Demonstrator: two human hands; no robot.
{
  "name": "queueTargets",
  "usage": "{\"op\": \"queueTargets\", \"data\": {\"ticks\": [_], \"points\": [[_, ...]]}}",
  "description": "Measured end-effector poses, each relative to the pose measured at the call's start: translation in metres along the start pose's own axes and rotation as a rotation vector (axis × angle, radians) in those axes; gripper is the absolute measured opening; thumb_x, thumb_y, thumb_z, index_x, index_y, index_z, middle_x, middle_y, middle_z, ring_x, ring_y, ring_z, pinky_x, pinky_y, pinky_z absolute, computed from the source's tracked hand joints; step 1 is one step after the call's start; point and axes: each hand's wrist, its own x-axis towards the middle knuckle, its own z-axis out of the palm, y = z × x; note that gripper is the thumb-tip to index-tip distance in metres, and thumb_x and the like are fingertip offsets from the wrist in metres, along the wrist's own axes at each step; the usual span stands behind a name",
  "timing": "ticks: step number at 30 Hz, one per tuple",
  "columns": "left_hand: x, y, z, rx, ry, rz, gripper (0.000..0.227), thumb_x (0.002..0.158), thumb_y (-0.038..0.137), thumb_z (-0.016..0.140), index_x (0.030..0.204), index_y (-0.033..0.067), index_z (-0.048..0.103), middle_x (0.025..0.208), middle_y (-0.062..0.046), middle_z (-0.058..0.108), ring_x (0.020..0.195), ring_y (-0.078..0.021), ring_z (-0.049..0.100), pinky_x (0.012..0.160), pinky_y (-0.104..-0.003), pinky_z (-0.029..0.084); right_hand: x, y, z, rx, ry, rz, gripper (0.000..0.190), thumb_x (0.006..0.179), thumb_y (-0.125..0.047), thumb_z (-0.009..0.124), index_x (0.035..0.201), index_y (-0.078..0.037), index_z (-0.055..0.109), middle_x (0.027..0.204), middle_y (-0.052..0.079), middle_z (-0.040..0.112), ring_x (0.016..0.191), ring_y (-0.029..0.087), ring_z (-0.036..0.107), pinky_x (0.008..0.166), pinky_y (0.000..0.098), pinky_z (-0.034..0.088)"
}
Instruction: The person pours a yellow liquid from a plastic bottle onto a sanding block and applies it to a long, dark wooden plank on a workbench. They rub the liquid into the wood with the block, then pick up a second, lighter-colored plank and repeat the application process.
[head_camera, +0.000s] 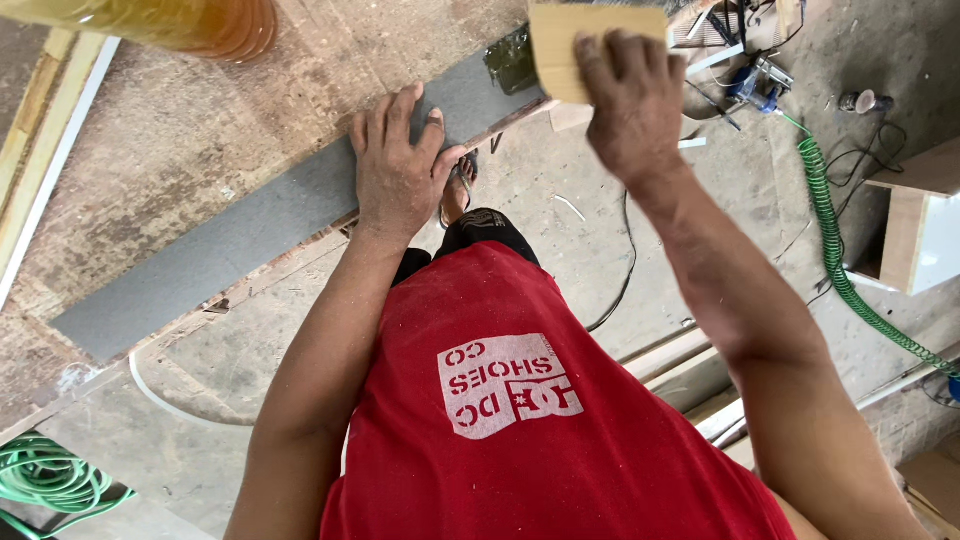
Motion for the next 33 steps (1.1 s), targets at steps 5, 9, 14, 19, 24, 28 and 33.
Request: {"op": "queueTargets", "data": {"ticks": [5, 9, 14, 19, 24, 28, 33], "points": [[-0.008, -0.003, 0.009, 0.017, -0.07, -0.056, 0.05, 0.099, 0.051, 0.082, 0.126, 0.0107, 0.071, 0.152, -0.019, 0.04, 0.131, -0.0387, 0.054, 0.108, -0.064, 0.044, -0.004, -0.049, -0.027, 0.053, -0.152, 0.0, 0.058, 0.093, -0.002, 0.071, 0.146, -0.012, 0.051, 0.111, 0.011, 0.061, 0.098, 0.027, 0.053, 0.076, 0.0405, 0.051], [-0.019, -0.003, -0.011, 0.149, -0.055, -0.042, 0.073, 0.08, 0.057, 0.095, 0.133, 0.0159, 0.068, 0.149, -0.014, 0.051, 0.14, -0.0353, 0.043, 0.113, -0.07, 0.03, -0.006, -0.071, -0.047, 0.145, -0.187, -0.054, 0.06, 0.086, -0.004, 0.062, 0.146, -0.009, 0.054, 0.114, 0.015, 0.061, 0.095, 0.032, 0.051, 0.07, 0.0453, 0.043], [-0.078, -0.035, -0.052, 0.387, -0.007, -0.07, 0.076, 0.081, 0.066, 0.095, 0.133, 0.0231, 0.059, 0.139, -0.004, 0.059, 0.124, -0.024, 0.056, 0.105, -0.046, 0.044, -0.013, -0.087, -0.053, 0.136, -0.151, -0.093, 0.054, 0.087, -0.006, 0.061, 0.141, -0.012, 0.058, 0.115, 0.012, 0.061, 0.092, 0.034, 0.052, 0.071, 0.0485, 0.04], [-0.107, -0.052, -0.053, 0.427, -0.055, -0.078, 0.064, 0.086, 0.046, 0.094, 0.137, 0.0156, 0.069, 0.136, -0.007, 0.063, 0.119, -0.0247, 0.058, 0.099, -0.046, 0.048, -0.016, -0.102, -0.064, 0.098, -0.179, -0.197, 0.053, 0.089, -0.007, 0.062, 0.141, -0.015, 0.058, 0.119, 0.009, 0.06, 0.096, 0.031, 0.055, 0.074, 0.045, 0.042], [-0.102, -0.041, -0.063, 0.323, -0.083, -0.137, 0.044, 0.092, 0.031, 0.084, 0.13, 0.014, 0.07, 0.131, -0.008, 0.064, 0.121, -0.0302, 0.059, 0.101, -0.051, 0.046, -0.001, -0.106, -0.071, 0.155, 0.041, -0.284, 0.037, 0.094, -0.006, 0.065, 0.128, -0.022, 0.063, 0.112, 0.005, 0.063, 0.105, 0.024, 0.057, 0.087, 0.0399, 0.044], [-0.101, -0.039, -0.065, 0.341, -0.081, -0.138, 0.053, 0.086, 0.031, 0.088, 0.133, 0.0134, 0.069, 0.134, -0.006, 0.065, 0.124, -0.0319, 0.059, 0.103, -0.051, 0.048, 0.026, -0.096, -0.052, 0.131, 0.061, -0.308, 0.061, 0.095, -0.004, 0.083, 0.148, -0.017, 0.054, 0.132, 0.018, 0.064, 0.117, 0.031, 0.058, 0.099, 0.0492, 0.045], [-0.101, -0.04, -0.061, 0.335, -0.096, -0.155, 0.057, 0.084, 0.032, 0.088, 0.134, 0.0142, 0.067, 0.135, -0.006, 0.065, 0.126, -0.0328, 0.059, 0.102, -0.052, 0.049, 0.032, -0.093, -0.036, 0.176, 0.109, -0.348, 0.049, 0.095, -0.002, 0.066, 0.142, -0.014, 0.062, 0.131, 0.02, 0.065, 0.116, 0.037, 0.062, 0.095, 0.0524, 0.045]]}}
